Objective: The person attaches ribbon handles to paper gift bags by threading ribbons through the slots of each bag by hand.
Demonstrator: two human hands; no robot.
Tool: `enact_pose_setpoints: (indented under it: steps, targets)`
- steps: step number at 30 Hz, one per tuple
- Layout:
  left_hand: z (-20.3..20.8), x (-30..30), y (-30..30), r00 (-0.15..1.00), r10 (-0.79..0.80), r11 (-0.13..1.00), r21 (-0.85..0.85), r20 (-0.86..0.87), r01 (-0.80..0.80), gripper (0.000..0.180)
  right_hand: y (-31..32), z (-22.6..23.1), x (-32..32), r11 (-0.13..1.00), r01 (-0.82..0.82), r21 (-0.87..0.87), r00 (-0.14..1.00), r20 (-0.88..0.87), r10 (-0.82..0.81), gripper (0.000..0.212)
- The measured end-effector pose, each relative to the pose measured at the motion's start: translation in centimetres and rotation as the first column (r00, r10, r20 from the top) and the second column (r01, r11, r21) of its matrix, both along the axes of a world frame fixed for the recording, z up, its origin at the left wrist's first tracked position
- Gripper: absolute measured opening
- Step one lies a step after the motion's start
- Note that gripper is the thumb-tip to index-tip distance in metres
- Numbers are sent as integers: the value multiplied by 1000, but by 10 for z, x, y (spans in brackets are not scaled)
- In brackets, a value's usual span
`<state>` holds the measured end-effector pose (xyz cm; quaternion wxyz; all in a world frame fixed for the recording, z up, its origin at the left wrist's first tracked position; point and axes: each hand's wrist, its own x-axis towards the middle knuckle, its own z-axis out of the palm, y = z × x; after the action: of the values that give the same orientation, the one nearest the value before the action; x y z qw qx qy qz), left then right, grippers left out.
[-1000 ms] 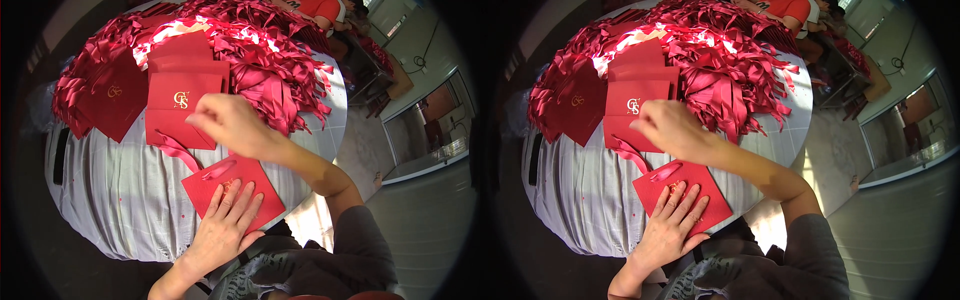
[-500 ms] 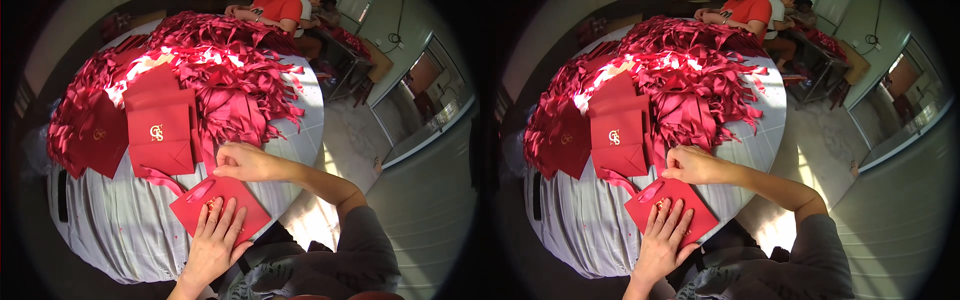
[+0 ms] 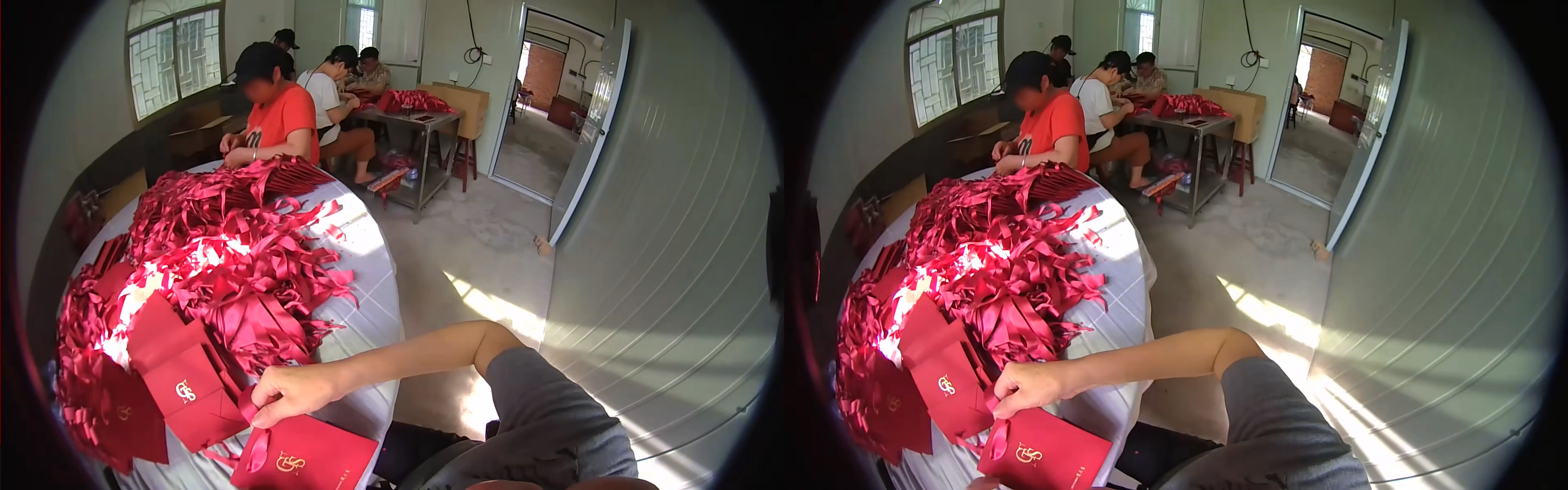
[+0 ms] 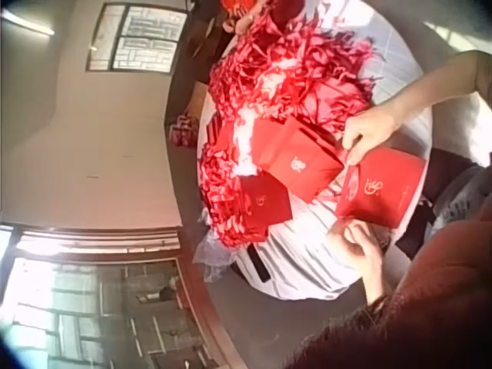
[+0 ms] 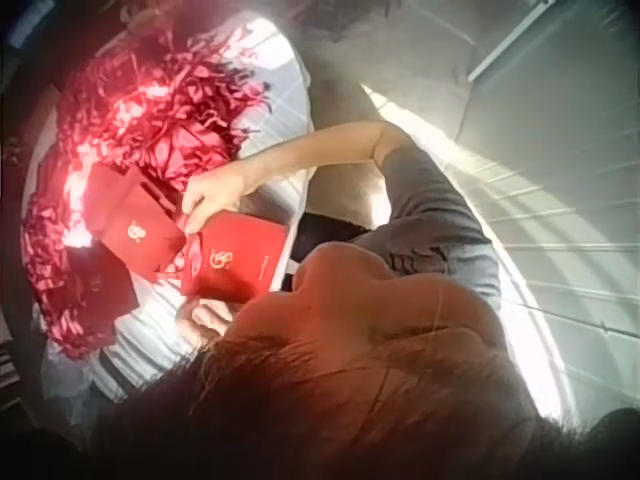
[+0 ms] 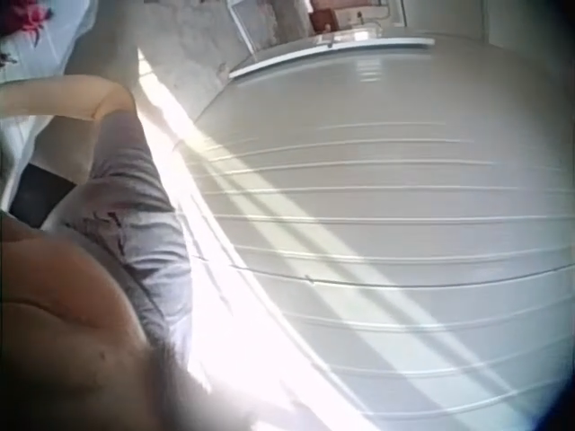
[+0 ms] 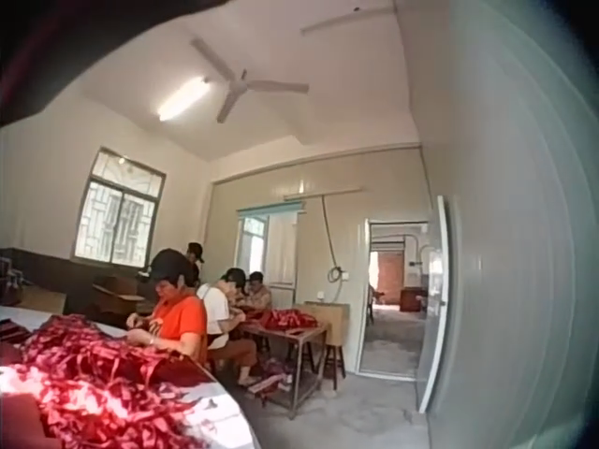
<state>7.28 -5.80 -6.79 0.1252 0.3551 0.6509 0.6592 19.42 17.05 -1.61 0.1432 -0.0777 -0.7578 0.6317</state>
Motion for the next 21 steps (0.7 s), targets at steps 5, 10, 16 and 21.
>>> enact_pose_setpoints:
  steps: [5,10,16,21]
  targets:
    - [9,-51,-13,967,-173,972,-127,185,198,41,-13,30,-5,931,42,363,962,-266,61,37]
    - [18,-48,-18,721,-479,868,149,501,473,50,-17,40,-10,909,-102,403,963,-188,191,30]
    - [57,-34,-4,778,-419,905,146,467,400,36,-21,38,-17,893,-198,404,966,-75,248,28]
    - [77,-49,-17,917,-193,981,57,348,185,32,-24,46,-54,883,-224,413,951,-107,291,17]
